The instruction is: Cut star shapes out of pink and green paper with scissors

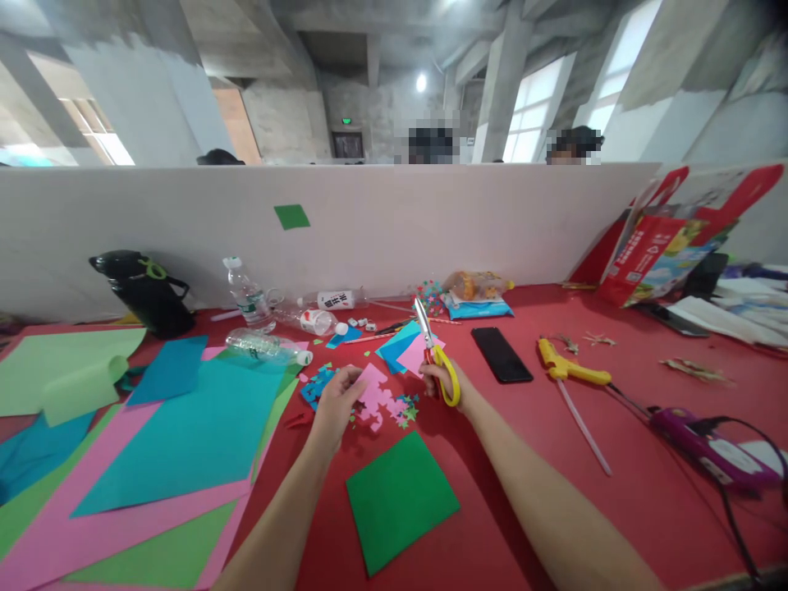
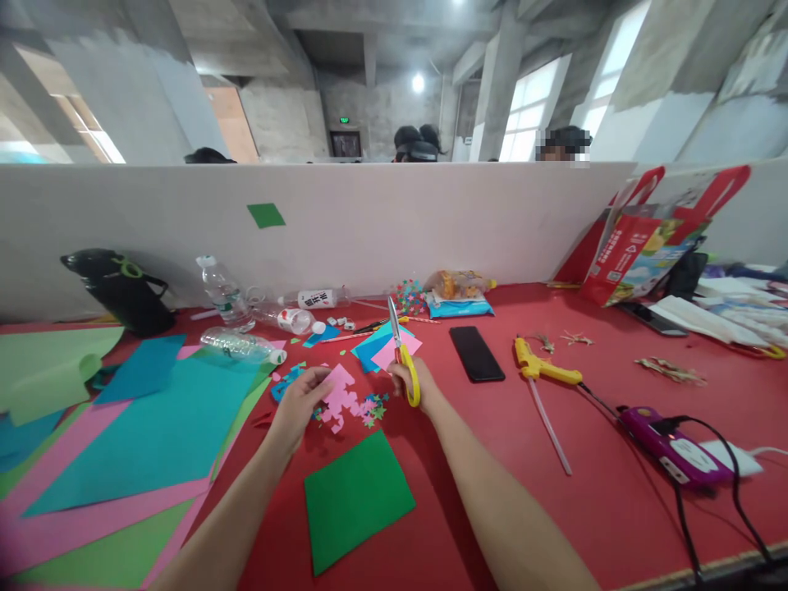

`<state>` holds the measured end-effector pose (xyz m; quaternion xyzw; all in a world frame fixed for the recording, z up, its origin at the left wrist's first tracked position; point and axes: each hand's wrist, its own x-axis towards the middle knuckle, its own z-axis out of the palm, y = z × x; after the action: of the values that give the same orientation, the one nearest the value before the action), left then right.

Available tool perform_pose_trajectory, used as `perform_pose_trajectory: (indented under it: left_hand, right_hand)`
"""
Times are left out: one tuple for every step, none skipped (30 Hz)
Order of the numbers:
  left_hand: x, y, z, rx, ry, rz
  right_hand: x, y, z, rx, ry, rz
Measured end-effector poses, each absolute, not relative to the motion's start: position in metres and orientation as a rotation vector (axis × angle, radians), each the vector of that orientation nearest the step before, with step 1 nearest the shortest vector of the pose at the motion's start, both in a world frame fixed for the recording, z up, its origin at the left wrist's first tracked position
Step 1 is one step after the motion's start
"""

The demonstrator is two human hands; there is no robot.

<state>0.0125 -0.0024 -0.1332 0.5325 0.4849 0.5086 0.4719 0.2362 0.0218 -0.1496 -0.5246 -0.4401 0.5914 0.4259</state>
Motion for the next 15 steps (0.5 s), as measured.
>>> perform_pose_trajectory:
  left_hand:
    - [0.014,-0.004,-0.133,1.303,1.166,1.221]
    - [0.016,-0.005,-0.131,1.305,1.147,1.198]
    - [0.018,-0.007,-0.13,1.307,1.13,1.176]
    - [0.02,-0.008,-0.128,1.309,1.114,1.16]
    - [0.021,-0.011,-0.126,1.31,1.098,1.147]
    - [0.023,-0.013,-0.124,1.313,1.083,1.135]
    - [0.024,-0.015,-0.121,1.315,1.07,1.124]
    - [0.024,-0.017,-0.118,1.318,1.057,1.115]
    - [0.024,-0.019,-0.115,1.323,1.044,1.107]
    - [0.024,-0.021,-0.113,1.328,1.03,1.099]
    - [0.023,-0.022,-0.11,1.334,1.015,1.091]
    - [0.022,-0.023,-0.108,1.34,0.999,1.081]
    - [0.022,-0.023,-0.107,1.347,0.983,1.069]
    - [0.022,-0.023,-0.106,1.352,0.969,1.057]
    - [0.022,-0.024,-0.107,1.357,0.957,1.046]
  right_hand:
    - [0.232,0.02,-0.147,-1.312,-1.114,1.47]
    - [0.227,0.017,-0.145,-1.311,-1.13,1.466]
    - [0.221,0.013,-0.142,-1.308,-1.149,1.466]
    - [0.216,0.009,-0.138,-1.304,-1.171,1.471]
    - [0.211,0.005,-0.135,-1.301,-1.192,1.479]
    - [0.207,0.001,-0.131,-1.301,-1.216,1.493]
    - [0.204,-0.003,-0.127,-1.307,-1.24,1.505]
    - [0.201,-0.007,-0.123,-1.315,-1.262,1.517]
    - [0.2,-0.011,-0.12,-1.327,-1.282,1.526]
    - [0.2,-0.014,-0.118,-1.342,-1.299,1.529]
    - [0.2,-0.016,-0.116,-1.36,-1.313,1.528]
    - [0.201,-0.018,-0.115,-1.381,-1.323,1.521]
    - [0.203,-0.019,-0.115,-1.404,-1.331,1.509]
    - [0.205,-0.02,-0.116,-1.428,-1.336,1.496]
    - [0.208,-0.022,-0.118,-1.449,-1.341,1.486]
